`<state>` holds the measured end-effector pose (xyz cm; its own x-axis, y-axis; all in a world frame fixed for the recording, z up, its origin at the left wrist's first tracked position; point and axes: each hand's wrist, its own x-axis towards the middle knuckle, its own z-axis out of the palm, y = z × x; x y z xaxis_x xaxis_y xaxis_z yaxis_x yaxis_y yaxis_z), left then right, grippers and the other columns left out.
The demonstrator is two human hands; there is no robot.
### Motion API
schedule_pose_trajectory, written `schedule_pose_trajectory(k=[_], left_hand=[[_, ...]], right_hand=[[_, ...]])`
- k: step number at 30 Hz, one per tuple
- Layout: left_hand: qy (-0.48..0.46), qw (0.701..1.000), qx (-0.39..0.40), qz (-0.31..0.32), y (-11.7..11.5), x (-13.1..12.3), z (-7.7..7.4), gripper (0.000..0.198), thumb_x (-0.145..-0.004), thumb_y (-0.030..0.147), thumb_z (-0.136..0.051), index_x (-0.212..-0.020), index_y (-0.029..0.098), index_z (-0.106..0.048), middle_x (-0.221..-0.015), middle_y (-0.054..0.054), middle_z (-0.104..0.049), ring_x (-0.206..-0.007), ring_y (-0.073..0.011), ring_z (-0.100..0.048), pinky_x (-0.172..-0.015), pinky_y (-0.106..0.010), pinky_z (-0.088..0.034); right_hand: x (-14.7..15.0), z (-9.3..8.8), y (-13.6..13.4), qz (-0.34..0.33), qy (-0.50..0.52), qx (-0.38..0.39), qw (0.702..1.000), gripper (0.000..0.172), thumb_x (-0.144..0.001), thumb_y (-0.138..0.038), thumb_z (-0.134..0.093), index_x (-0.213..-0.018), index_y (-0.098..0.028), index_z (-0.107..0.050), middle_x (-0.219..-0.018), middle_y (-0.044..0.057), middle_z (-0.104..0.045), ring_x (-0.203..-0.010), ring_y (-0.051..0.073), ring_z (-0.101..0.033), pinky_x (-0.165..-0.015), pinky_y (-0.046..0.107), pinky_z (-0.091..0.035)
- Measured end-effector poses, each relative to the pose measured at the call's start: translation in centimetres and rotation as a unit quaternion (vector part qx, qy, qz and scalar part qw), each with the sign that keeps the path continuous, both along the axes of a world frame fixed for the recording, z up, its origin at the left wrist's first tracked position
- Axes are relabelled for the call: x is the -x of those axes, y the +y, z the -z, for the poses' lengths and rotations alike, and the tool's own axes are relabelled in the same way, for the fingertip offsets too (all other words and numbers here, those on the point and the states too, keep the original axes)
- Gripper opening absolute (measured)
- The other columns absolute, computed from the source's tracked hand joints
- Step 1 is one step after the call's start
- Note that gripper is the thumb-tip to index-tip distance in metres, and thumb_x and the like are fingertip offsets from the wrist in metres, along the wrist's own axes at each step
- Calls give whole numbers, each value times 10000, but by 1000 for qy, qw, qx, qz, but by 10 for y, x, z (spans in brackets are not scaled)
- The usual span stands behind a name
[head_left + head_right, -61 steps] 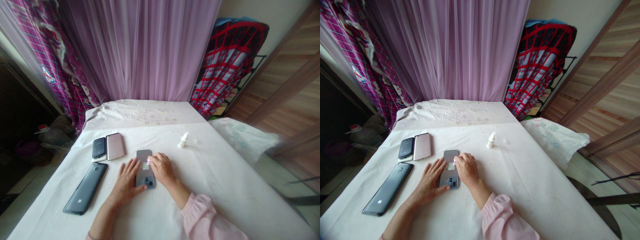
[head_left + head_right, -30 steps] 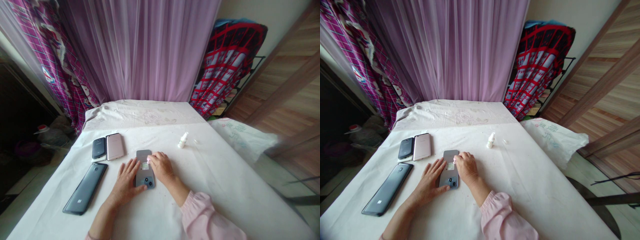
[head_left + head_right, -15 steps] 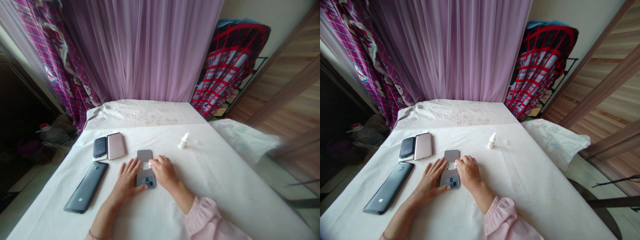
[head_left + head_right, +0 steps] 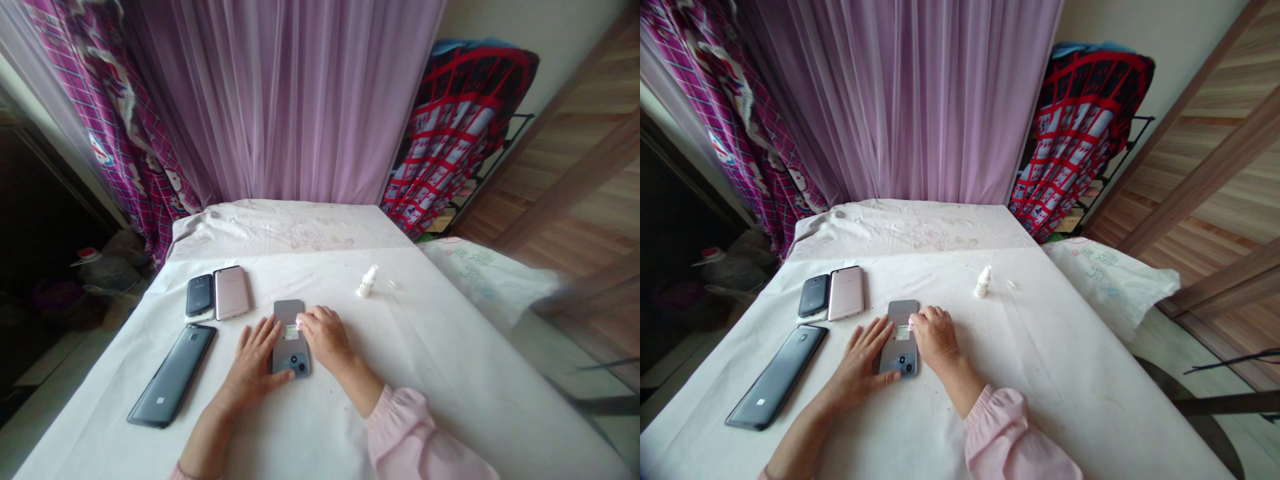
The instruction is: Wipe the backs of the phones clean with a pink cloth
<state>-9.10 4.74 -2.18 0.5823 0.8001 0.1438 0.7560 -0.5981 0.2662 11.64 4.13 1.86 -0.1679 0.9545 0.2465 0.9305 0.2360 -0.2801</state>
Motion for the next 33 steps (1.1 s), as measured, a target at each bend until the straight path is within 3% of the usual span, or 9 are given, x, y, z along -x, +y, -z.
schedule_pose_trajectory(k=[12, 33], left_hand=[[-5, 1000, -7, 0, 0, 1, 4, 921, -762, 725, -529, -1491, 253, -223, -1519, -144, -304, -1389, -358, -281, -1103, -584, -213], [-4, 1000, 10, 1, 0, 0, -3, 902, -772, 729, -508, -1480, 224, -268, -1519, -155, -294, -1395, -361, -265, -1105, -587, -200]], right_hand=[[0, 4, 19, 21, 2, 1, 1000, 162, -947, -295, -506, -957, -265, -664, -972, 34, -629, -922, 165, -540, -794, 276, -355], [2, -3, -6, 7, 4, 14, 1000, 148, -936, -264, -522, -923, -255, -669, -931, 22, -633, -884, 167, -540, -765, 282, -349]])
